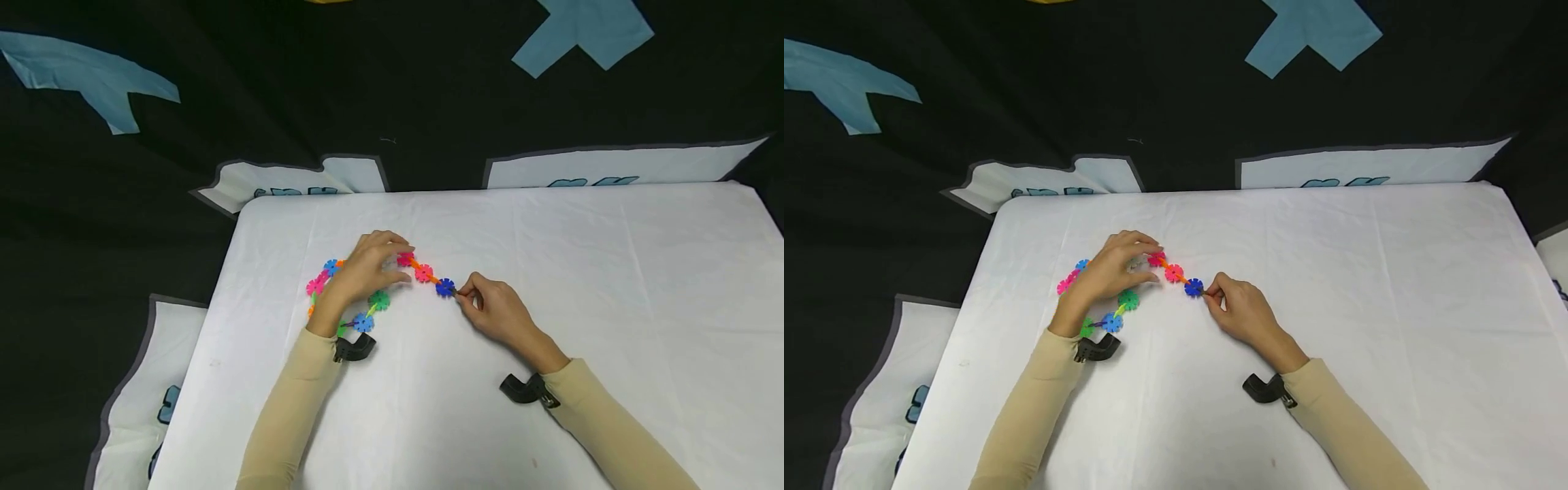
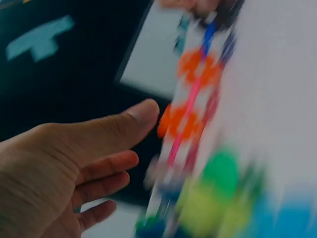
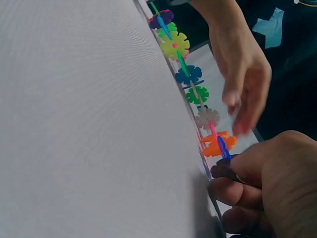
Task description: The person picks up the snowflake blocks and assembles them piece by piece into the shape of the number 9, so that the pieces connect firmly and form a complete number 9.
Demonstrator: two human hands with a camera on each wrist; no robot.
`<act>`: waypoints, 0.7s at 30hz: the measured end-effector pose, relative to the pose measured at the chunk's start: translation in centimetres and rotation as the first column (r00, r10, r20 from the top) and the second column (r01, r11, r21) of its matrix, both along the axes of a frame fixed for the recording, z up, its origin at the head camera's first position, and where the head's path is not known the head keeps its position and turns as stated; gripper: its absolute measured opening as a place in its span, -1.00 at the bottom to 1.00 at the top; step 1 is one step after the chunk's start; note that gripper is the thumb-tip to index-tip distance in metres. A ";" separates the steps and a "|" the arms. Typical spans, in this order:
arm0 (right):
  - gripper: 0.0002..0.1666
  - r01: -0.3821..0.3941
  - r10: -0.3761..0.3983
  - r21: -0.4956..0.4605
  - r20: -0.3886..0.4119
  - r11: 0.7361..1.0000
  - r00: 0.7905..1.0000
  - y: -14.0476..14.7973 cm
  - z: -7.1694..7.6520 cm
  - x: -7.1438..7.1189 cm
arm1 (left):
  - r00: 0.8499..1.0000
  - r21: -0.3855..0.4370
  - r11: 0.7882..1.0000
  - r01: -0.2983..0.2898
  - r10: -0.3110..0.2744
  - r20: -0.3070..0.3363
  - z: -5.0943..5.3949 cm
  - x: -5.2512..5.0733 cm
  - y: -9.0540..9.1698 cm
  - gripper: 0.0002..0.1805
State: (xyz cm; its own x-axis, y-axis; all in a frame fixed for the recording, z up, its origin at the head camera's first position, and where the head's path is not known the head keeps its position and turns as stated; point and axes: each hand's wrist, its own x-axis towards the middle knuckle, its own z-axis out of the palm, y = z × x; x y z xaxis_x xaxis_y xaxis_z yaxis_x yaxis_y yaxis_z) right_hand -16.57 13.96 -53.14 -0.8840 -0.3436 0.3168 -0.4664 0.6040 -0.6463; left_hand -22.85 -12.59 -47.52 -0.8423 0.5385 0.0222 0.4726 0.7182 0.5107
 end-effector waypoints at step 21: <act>-0.78 -0.107 0.104 0.064 0.039 0.992 0.994 0.3 0.5 0.8 | 0.935 -0.151 0.948 -0.281 0.306 0.180 0.0 0.5 -9.8 -0.50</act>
